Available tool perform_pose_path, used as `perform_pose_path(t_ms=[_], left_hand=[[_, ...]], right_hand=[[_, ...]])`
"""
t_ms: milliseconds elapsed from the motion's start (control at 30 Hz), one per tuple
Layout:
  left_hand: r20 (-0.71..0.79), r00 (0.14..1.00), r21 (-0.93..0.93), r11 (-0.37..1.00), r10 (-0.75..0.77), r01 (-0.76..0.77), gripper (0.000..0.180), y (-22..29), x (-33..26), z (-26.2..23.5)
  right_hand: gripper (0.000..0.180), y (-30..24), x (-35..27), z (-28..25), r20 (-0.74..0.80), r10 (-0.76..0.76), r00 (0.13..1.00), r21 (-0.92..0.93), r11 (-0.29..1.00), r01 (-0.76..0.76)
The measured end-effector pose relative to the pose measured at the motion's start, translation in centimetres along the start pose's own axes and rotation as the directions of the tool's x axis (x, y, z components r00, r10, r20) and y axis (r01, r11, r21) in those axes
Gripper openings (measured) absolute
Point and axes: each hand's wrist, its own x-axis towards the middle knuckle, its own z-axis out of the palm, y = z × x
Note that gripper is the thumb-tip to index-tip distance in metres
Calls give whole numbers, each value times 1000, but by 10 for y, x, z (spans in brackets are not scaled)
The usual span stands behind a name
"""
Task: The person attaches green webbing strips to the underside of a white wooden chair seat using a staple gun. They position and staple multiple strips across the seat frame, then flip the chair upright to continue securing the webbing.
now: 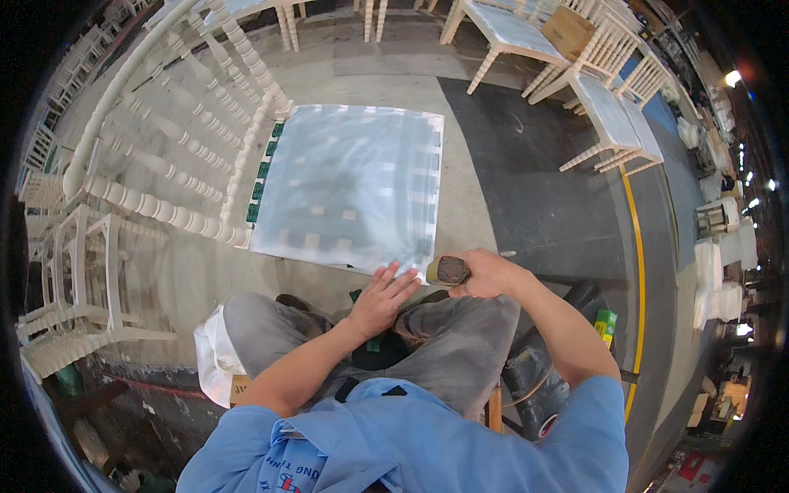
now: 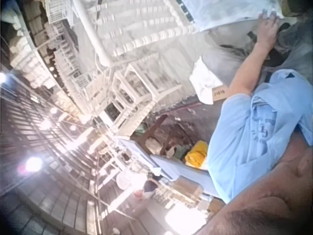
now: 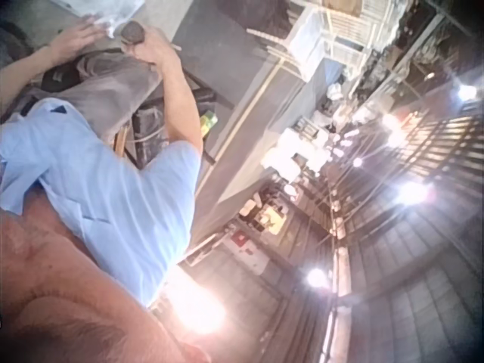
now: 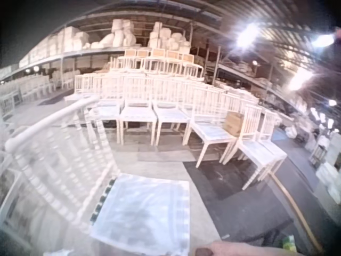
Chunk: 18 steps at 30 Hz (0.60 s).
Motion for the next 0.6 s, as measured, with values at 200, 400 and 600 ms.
perform_pose_path(t_ms=[200, 400, 600], left_hand=[[-2, 1000, -16, 1000, -3, 3, 59, 1, 0, 1], [61, 998, -69, 997, -22, 26, 59, 2, 4, -6], [-66, 825, -460, 751, -561, 474, 45, -12, -31, -17]], right_hand=[[59, 23, 24, 14, -67, -218, 974, -109, 972, 210], [59, 25, 20, 16, -122, -226, 967, -86, 973, 216], [50, 7, -31, 1, -230, 63, 971, 397, 917, 35]])
